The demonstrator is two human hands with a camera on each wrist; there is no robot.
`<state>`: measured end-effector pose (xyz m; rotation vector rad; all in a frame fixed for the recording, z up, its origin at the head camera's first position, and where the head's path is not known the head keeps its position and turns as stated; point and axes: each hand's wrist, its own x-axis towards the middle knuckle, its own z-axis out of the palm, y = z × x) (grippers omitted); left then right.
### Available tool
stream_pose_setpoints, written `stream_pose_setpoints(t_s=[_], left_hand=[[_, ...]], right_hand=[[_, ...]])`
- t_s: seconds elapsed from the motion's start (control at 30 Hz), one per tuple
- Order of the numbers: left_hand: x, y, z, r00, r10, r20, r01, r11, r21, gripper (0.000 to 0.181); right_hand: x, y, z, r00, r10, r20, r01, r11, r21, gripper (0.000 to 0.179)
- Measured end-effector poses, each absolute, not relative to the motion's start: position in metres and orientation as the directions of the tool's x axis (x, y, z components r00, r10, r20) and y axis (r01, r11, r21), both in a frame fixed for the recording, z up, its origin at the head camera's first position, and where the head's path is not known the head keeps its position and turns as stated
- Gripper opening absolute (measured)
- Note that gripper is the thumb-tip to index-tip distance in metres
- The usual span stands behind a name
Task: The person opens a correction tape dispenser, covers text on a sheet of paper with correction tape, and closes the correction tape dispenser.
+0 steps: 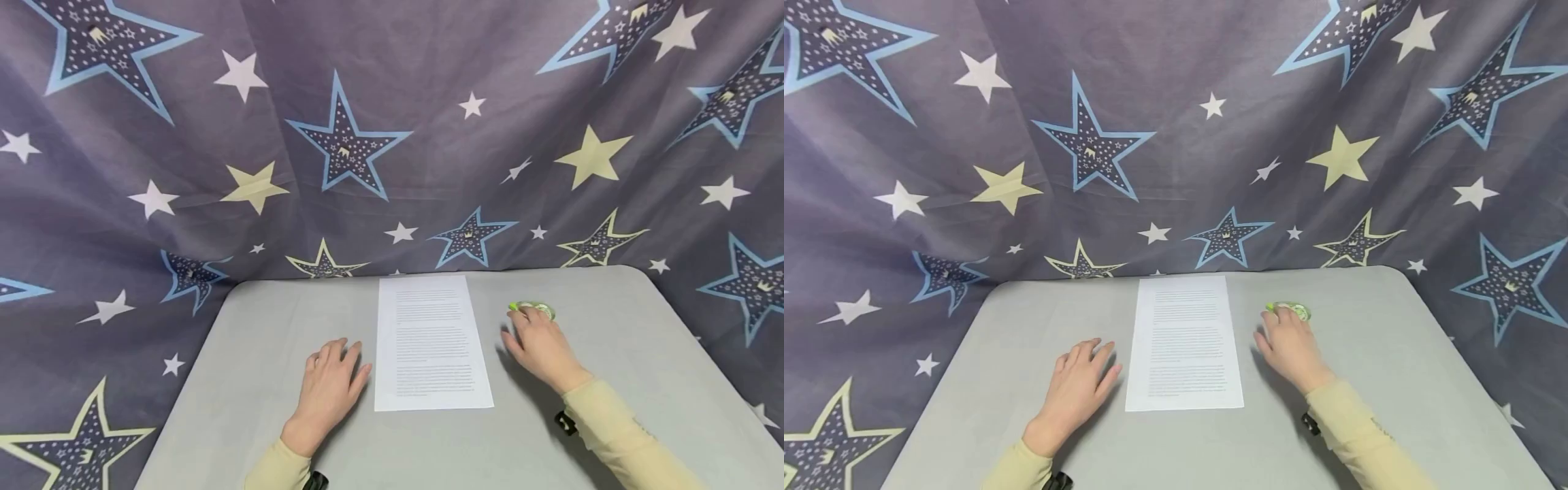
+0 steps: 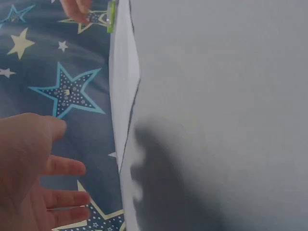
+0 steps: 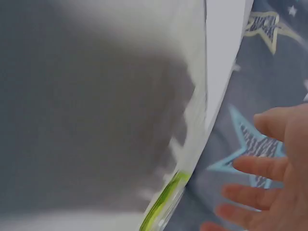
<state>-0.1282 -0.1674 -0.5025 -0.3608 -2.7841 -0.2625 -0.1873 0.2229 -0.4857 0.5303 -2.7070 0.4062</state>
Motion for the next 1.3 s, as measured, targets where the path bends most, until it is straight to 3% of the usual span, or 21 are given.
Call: stream_pose_setpoints(t_s=[0.27, 0.9, 1.3], left_hand=[[-0.126, -0.169, -0.500, -0.891, 0.244, 0.382, 0.309, 0.944, 0.118, 0.023], [-0.123, -0.172, -0.505, -0.919, 0.277, 0.281, 0.316, 0.944, 0.100, 0.019], [-0.123, -0.172, -0.504, -0.916, 0.279, 0.288, 0.317, 0.944, 0.095, 0.019]], right_hand=[[-0.222, 0.254, -0.487, -0.899, -0.304, 0.315, -0.382, 0.896, -0.226, 0.030], [-0.247, 0.270, -0.501, -0.948, -0.288, 0.136, -0.311, 0.926, -0.213, 0.048], [-0.248, 0.272, -0.505, -0.926, -0.319, 0.203, -0.360, 0.907, -0.219, 0.040]])
